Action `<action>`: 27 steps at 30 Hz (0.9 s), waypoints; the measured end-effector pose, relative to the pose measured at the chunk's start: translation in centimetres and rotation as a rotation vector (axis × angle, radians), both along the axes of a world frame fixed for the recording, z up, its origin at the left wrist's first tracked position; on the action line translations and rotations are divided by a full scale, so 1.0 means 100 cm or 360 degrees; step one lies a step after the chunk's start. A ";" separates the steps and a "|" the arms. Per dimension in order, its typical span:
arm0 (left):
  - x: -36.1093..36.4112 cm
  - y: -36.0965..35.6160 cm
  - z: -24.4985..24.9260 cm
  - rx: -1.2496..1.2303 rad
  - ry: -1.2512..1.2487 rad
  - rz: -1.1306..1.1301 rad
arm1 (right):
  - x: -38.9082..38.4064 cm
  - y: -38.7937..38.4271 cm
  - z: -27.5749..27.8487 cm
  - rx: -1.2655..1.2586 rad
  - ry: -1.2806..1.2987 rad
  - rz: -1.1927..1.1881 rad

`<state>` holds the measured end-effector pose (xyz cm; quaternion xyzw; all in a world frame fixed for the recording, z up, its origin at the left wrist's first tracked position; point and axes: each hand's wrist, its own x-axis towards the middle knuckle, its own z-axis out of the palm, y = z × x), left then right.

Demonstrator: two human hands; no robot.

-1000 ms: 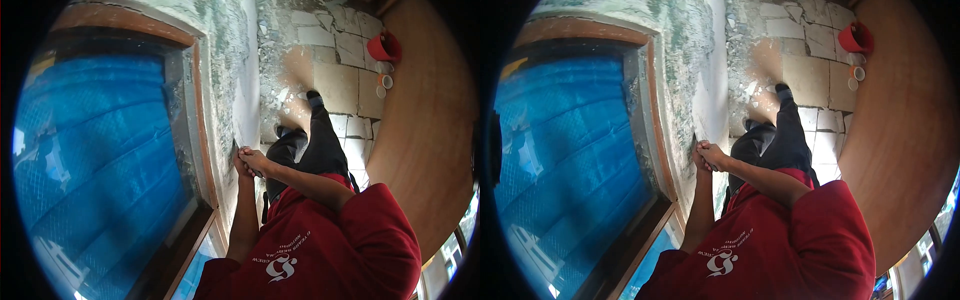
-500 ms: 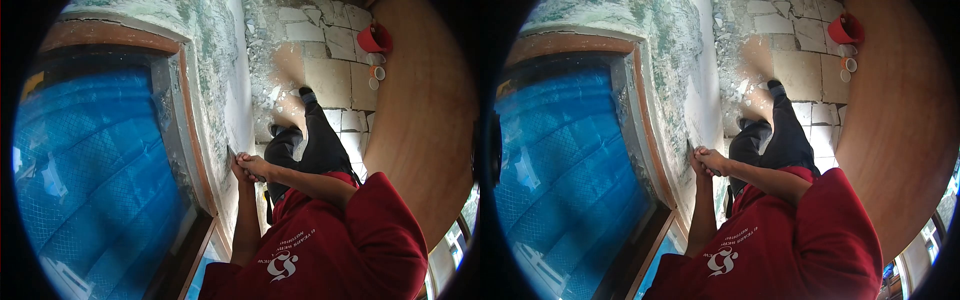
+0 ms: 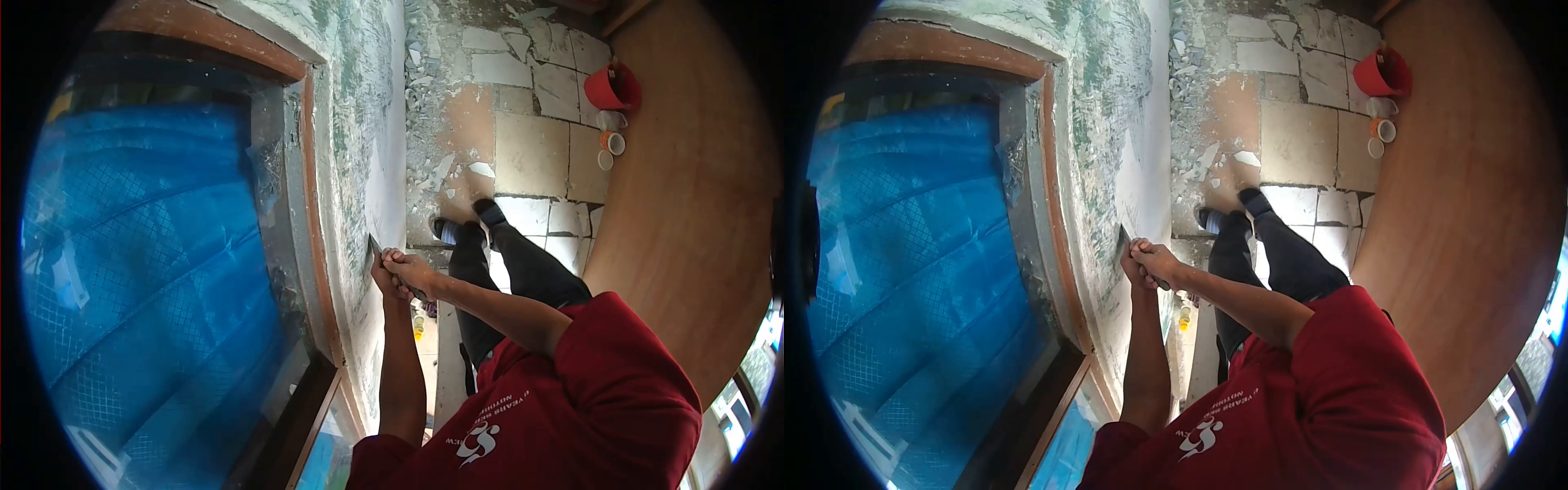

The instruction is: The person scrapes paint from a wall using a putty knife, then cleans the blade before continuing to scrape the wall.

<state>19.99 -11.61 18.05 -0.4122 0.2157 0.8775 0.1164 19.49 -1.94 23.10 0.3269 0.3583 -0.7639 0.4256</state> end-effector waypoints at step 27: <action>0.022 -0.007 -0.011 0.0087 0.0093 0.0081 | 0.013 0.004 0.003 -0.0015 0.0088 0.0061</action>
